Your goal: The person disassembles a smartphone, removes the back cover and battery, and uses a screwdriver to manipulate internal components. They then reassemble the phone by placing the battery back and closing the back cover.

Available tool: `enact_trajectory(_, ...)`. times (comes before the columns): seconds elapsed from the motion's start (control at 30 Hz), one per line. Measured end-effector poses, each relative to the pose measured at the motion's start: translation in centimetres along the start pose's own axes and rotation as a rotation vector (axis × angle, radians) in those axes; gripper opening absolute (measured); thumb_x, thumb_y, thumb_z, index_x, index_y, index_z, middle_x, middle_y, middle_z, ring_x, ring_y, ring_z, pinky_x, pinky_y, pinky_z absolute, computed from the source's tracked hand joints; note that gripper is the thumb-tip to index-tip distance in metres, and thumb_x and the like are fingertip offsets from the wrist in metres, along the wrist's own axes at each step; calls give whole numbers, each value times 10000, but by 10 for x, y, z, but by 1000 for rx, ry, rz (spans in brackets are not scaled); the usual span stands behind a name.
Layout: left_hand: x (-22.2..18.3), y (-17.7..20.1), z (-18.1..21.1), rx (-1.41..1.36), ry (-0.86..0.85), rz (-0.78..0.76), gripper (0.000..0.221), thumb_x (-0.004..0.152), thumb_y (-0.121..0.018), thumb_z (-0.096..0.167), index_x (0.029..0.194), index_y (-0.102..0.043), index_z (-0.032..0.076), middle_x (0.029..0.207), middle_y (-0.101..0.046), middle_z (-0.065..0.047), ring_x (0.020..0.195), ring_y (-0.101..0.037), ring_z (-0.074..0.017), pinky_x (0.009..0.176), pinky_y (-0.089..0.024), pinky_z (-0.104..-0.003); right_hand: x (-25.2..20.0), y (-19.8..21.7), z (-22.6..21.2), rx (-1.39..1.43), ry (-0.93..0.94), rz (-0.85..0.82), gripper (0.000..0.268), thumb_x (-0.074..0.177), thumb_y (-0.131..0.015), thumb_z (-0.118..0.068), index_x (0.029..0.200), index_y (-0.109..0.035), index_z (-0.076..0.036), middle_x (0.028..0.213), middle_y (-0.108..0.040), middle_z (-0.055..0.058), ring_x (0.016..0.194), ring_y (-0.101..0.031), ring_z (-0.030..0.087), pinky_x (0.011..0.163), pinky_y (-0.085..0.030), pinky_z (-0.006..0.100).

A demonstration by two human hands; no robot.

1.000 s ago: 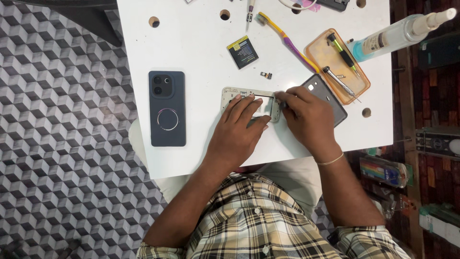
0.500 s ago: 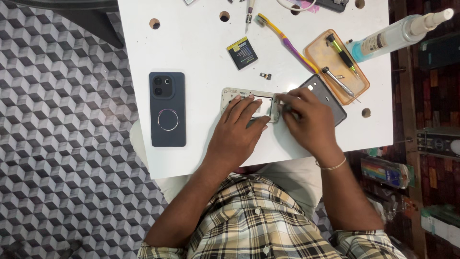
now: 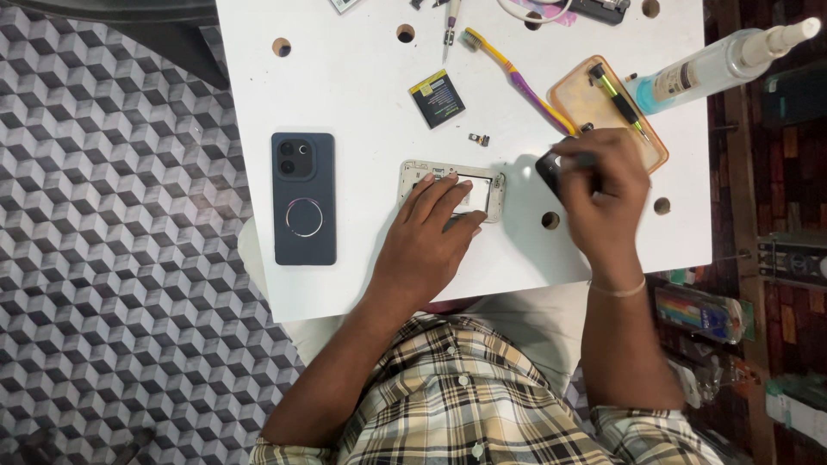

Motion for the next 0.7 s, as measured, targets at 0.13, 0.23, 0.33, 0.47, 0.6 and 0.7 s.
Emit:
enact_trajectory(0.13,1,4,3,7,-14,15,183,956,-721,156,1120,-755,83,1343,-627,-133,1383,-507,-303,1232,-367,-490,6,-23,-22,-341,208,-227,237,859,-732,24,1078,-764,-60,1007,-645,80,884,-622,241,775,-505,353)
enact_trajectory(0.23,1,6,2,-5,9,34,148,944,-728,141,1079,-754,86,1329,-638,-128,1376,-523,-299,1230,-373,-492,3,-26,-35,-310,269,-216,259,836,-728,37,1079,-761,-44,999,-624,118,886,-616,294,770,-500,381)
enact_trajectory(0.33,-1,5,-1,-19,20,39,145,935,-731,124,1072,-754,83,1319,-645,-126,1369,-530,-300,1232,-376,-492,-4,-12,-33,-231,261,-121,234,871,-717,41,1096,-762,-4,973,-579,157,891,-587,312,774,-490,398)
enact_trajectory(0.47,-1,2,-2,-12,17,28,127,953,-736,130,1067,-751,77,1320,-642,-129,1374,-527,-295,1242,-371,-496,-17,4,-9,38,173,92,291,1056,-707,-39,1338,-665,18,1059,-604,125,912,-624,204,786,-539,287)
enact_trajectory(0.6,0,3,-1,-11,19,28,131,944,-729,124,1064,-755,79,1322,-643,-128,1377,-525,-299,1237,-373,-495,-31,-9,-2,215,301,134,549,1066,-707,15,1394,-268,-2,1151,-649,173,1027,-707,235,900,-625,299)
enact_trajectory(0.7,-2,3,-2,-14,20,30,136,945,-728,129,1068,-755,78,1326,-640,-128,1380,-521,-300,1236,-373,-495,-40,-17,-3,-139,398,195,644,898,-788,98,1306,-310,-39,1066,-528,323,880,-708,268,783,-631,317)
Point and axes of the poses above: each hand's wrist, its own x-axis towards the middle knuckle, its own y-axis out of the back of the hand, z = x × y, the point moved 8 cm from there along x, towards the middle knuckle
